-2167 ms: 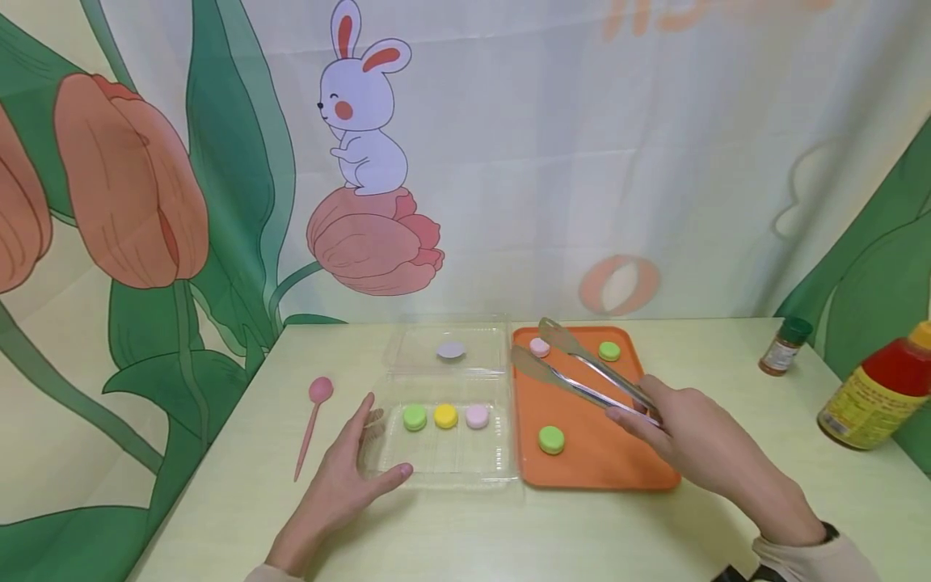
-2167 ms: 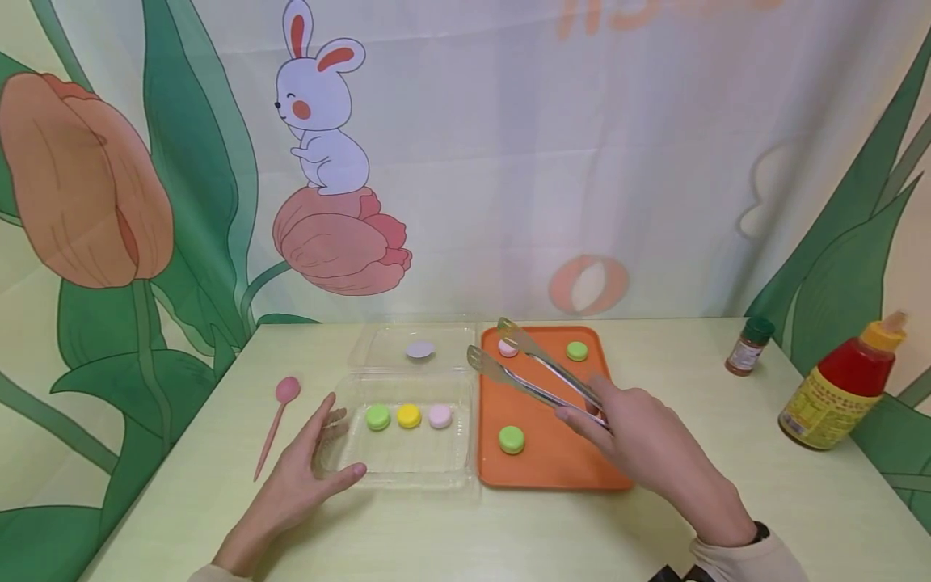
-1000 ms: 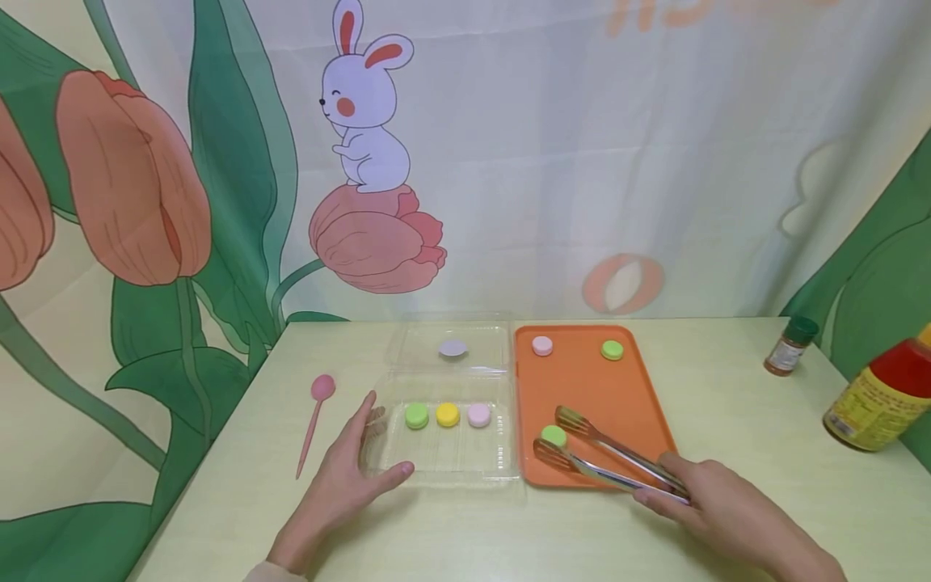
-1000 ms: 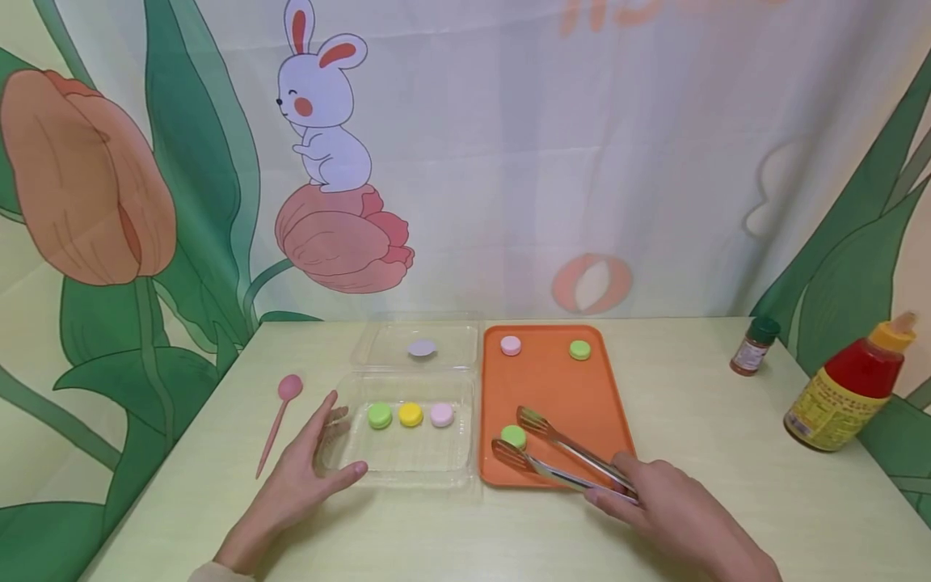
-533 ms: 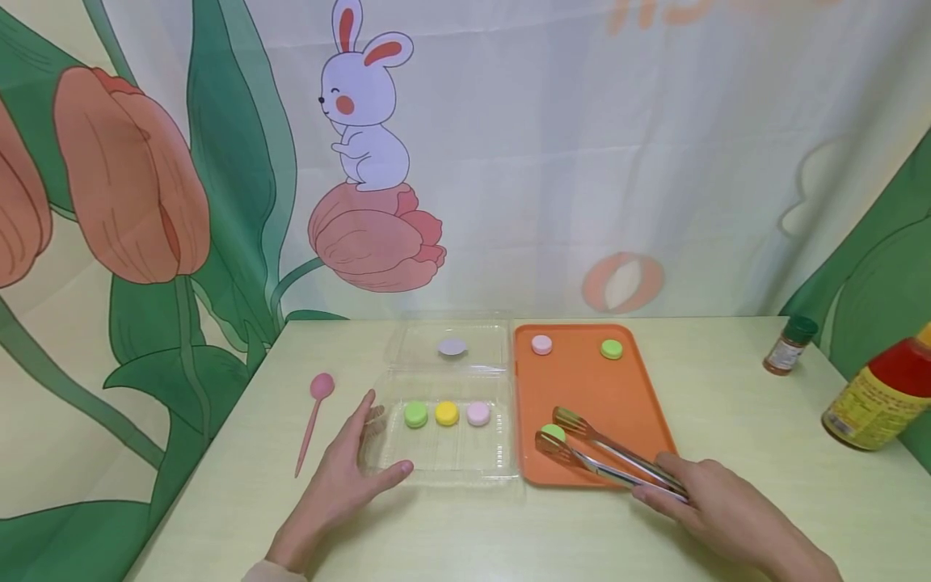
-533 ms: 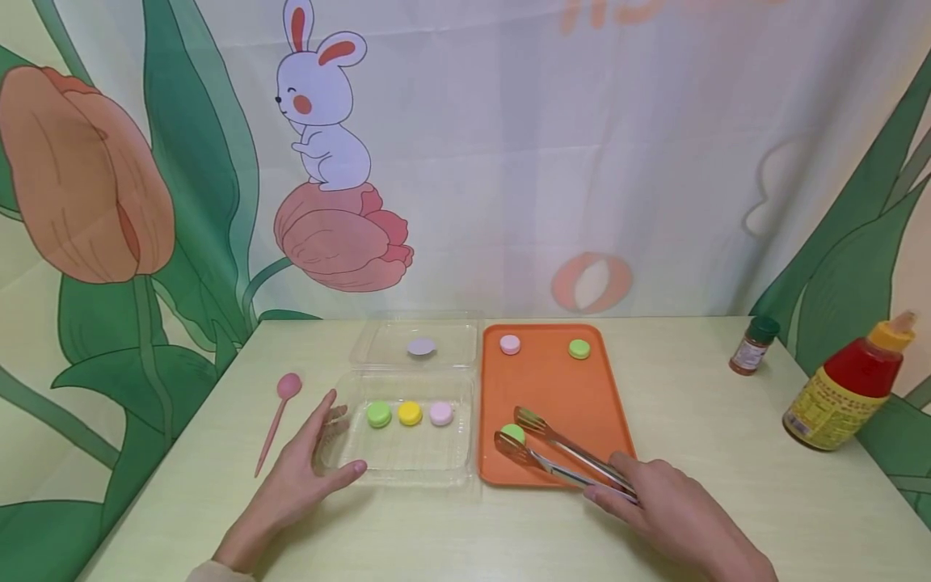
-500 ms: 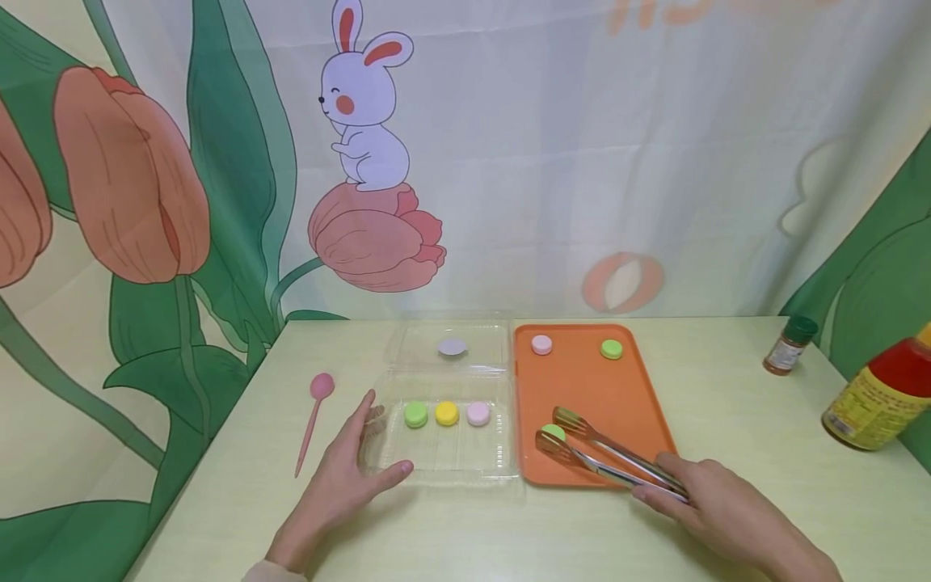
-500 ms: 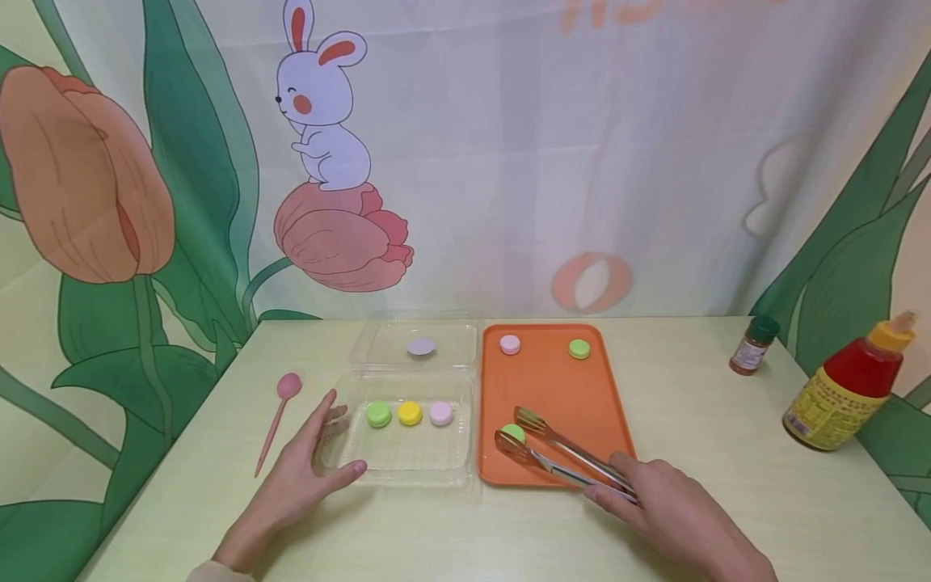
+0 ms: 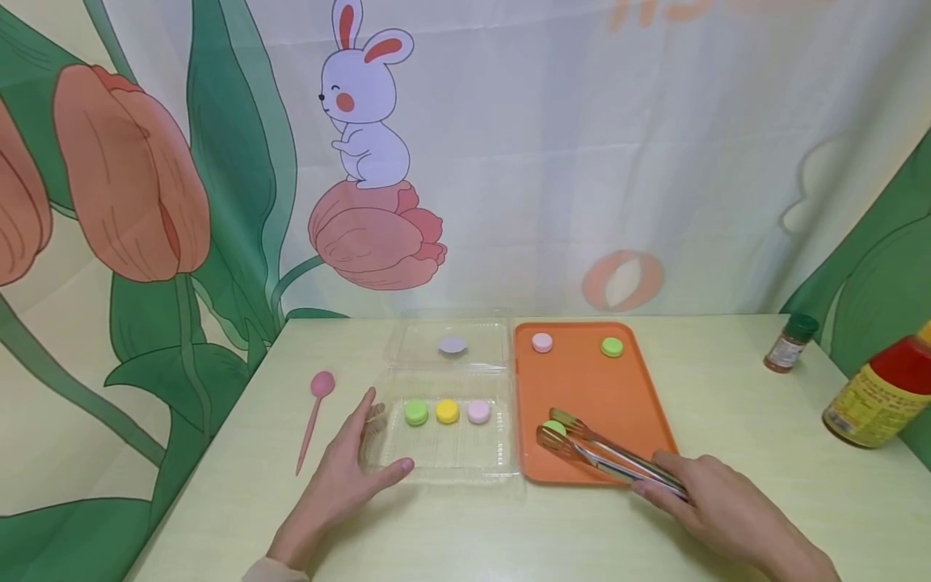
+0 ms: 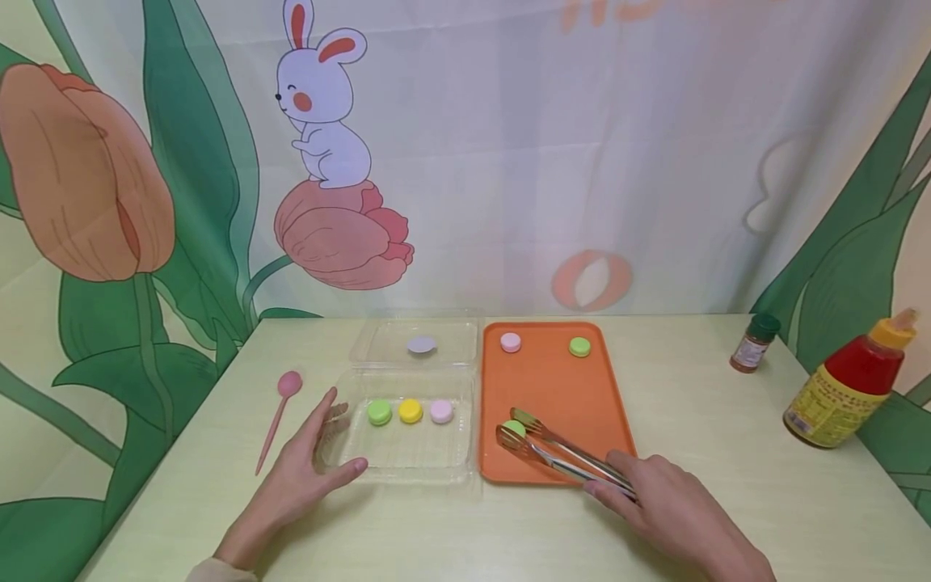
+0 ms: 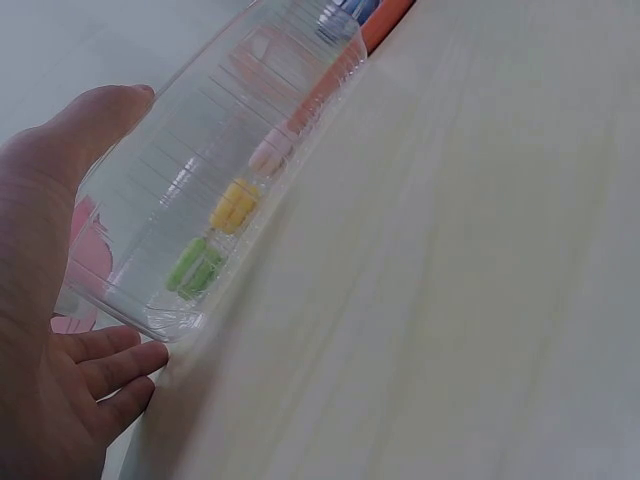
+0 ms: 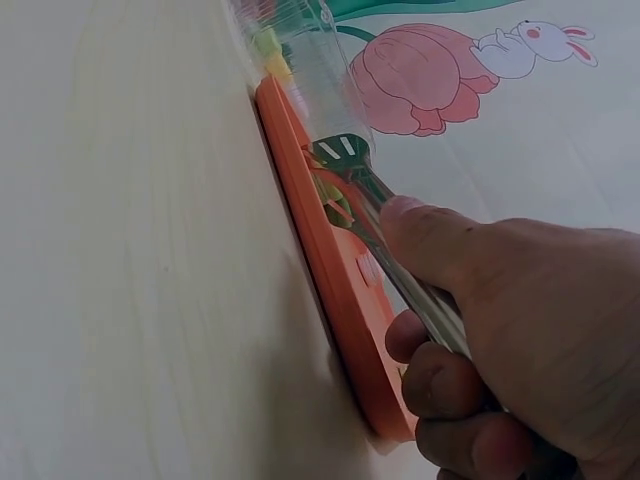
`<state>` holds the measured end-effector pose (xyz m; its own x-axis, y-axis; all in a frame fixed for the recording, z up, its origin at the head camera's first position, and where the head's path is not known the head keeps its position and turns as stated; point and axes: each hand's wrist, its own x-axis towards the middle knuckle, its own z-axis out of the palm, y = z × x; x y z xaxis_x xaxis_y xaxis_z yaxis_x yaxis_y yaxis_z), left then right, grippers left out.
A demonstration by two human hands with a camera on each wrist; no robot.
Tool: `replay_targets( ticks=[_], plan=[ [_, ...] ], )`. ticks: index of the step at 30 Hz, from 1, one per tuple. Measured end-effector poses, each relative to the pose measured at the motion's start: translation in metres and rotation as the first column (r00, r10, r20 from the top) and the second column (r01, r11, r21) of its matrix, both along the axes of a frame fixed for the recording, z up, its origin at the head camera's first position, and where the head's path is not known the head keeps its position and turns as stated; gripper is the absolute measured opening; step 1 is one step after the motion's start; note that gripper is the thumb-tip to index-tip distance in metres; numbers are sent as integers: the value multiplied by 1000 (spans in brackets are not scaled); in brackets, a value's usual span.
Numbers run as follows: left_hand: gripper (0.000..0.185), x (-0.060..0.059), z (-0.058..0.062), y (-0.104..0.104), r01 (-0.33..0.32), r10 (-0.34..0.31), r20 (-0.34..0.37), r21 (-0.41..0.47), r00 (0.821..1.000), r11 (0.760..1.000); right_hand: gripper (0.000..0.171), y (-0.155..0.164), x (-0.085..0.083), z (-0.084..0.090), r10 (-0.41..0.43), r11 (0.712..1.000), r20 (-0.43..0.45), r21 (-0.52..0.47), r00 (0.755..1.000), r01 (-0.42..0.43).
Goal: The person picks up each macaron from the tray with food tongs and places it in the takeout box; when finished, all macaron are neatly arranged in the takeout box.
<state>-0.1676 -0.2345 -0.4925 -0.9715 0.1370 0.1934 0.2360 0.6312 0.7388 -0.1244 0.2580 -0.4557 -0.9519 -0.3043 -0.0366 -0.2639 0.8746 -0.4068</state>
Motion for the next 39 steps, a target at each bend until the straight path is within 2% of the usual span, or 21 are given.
replay_targets(
  ticks=[4,11,22,32,39],
  plan=[
    [120,0,1,0,3,-3,2,0,1000,1000,40,0,0,1,-14,1000,-13,10,1000,14],
    [121,0,0,0,-2,2,10,-7,1000,1000,30,4,-2,7,31,1000,-149,8,988,-31],
    [121,0,1,2,-17,17,41,-8,999,1000,32,2,-8,31,43,999,-184,8,982,-42],
    [120,0,2,0,-5,5,20,-7,1000,1000,34,-33,-18,52,118,991,-243,-29,963,-129],
    [121,-1,2,0,-6,6,28,-7,1000,1000,37,-65,-26,57,182,979,-231,-46,956,-198]
  ],
)
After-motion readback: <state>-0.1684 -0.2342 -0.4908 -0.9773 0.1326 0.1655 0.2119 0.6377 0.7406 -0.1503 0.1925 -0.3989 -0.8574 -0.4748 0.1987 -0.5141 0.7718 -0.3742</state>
